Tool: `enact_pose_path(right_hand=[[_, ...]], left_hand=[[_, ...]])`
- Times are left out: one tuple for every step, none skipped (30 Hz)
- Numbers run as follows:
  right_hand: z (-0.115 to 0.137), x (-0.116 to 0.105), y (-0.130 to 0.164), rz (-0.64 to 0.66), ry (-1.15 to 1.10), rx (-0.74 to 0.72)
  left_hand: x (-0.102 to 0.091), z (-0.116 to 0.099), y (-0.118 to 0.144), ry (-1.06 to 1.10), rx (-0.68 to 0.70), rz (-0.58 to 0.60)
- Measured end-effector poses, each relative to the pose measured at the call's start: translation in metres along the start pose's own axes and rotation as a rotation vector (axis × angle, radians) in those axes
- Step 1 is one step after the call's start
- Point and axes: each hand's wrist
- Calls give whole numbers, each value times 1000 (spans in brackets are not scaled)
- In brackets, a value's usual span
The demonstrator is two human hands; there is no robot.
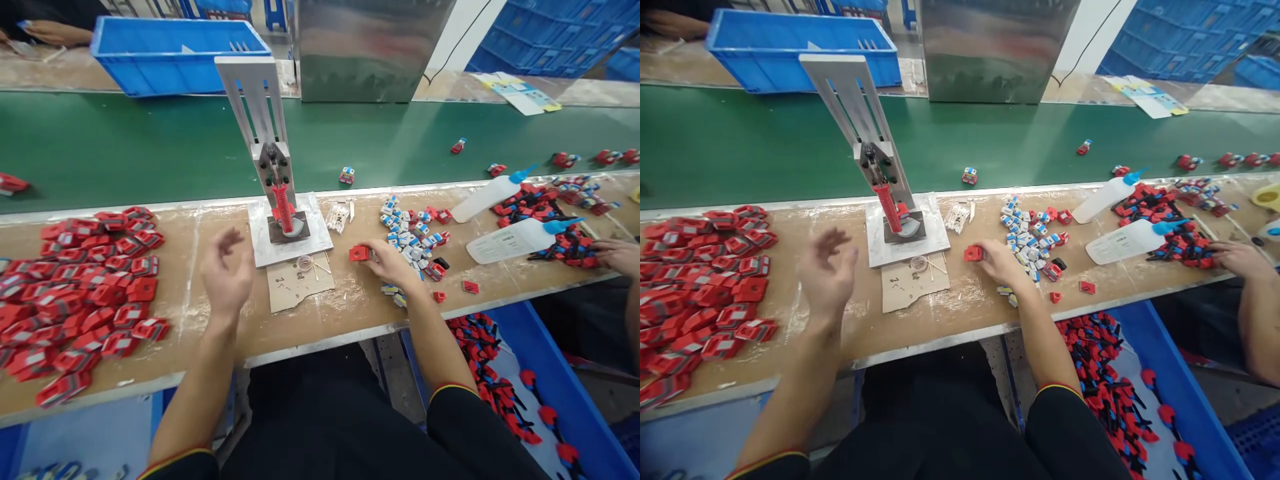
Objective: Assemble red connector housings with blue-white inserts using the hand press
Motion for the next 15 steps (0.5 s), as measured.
enact_pose_path(right_hand=[[6, 1, 7, -63, -95, -15], [15, 3, 14, -134, -208, -42], [26, 6, 22, -201, -327, -82], [38, 9, 29, -252, -433, -130], [52, 13, 35, -282, -515, -178], [66, 17, 40, -296, -578, -213], [79, 21, 44, -300, -627, -227], [91, 25, 47, -295, -667, -212], [100, 29, 50, -287, -703, -171], [107, 32, 52, -275, -736, -114], [111, 36, 54, -255, -767, -57], [114, 39, 55, -233, -795, -16], [115, 42, 56, -227, -808, 4], [115, 45, 55, -245, -802, 4], [116, 48, 55, -288, -781, -8]], left_hand=[[-8, -15, 18, 16, 30, -49], [-13, -30, 37, 56, 47, 7], [-13, -44, 54, 111, 12, 149], [-11, -57, 69, 189, -37, 285], [-6, -66, 81, 290, -96, 382], [0, -73, 90, 393, -146, 455], [6, -77, 96, 483, -176, 488], [11, -78, 99, 561, -194, 492], [15, -78, 101, 621, -202, 479], [18, -76, 101, 667, -215, 456], [19, -75, 101, 704, -250, 434], [19, -73, 101, 740, -309, 421], [19, -72, 101, 776, -392, 416], [18, -72, 101, 808, -487, 416], [18, -73, 101, 833, -579, 417]])
Point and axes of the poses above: each hand's wrist, its own y-axis away from the middle knuckle, its own x-axis out of the palm, z = x × y, and after that the axes turned 4 degrees about -z, right-handed
